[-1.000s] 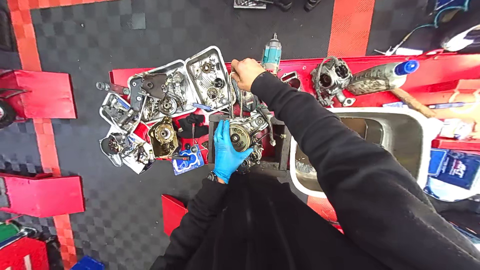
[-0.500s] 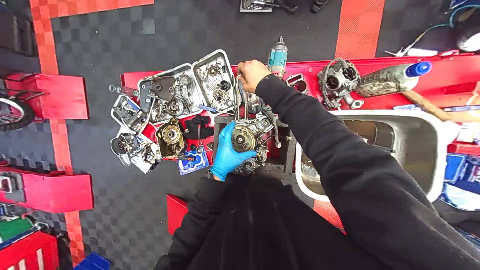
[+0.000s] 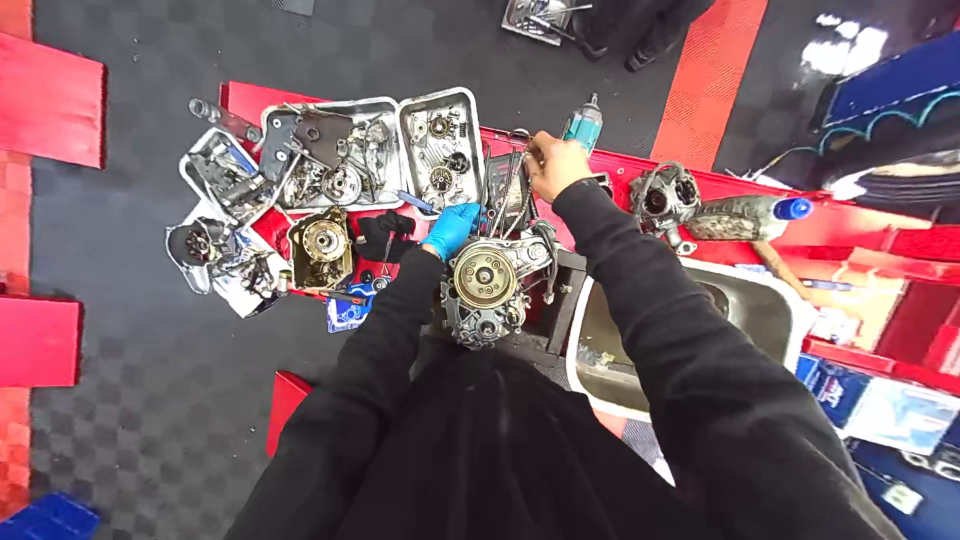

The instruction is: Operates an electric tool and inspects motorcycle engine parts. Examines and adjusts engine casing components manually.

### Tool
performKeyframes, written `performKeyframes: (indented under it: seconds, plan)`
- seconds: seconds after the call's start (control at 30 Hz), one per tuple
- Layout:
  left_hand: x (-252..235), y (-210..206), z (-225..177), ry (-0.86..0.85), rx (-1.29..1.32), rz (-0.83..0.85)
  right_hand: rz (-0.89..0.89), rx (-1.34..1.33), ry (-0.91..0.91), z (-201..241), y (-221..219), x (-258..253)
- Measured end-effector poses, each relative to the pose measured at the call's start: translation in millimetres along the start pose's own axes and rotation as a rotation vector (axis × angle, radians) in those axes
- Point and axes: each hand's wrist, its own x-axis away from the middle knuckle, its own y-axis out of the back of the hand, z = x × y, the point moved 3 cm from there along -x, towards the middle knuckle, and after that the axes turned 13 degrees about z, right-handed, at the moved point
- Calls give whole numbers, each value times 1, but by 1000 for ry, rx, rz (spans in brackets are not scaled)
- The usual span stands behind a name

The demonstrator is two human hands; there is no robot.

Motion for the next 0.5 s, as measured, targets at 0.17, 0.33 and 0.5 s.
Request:
performKeyframes:
  seconds: [0.17, 0.33, 0.5]
  plan:
    - [-18, 10, 18, -33, 85, 21, 21, 21, 12, 19, -5, -19]
    - [18, 20, 40, -56, 134, -128, 70, 161, -22, 36, -17, -46]
    - [100, 46, 85, -129, 238, -381, 49, 119, -50, 41, -15, -42]
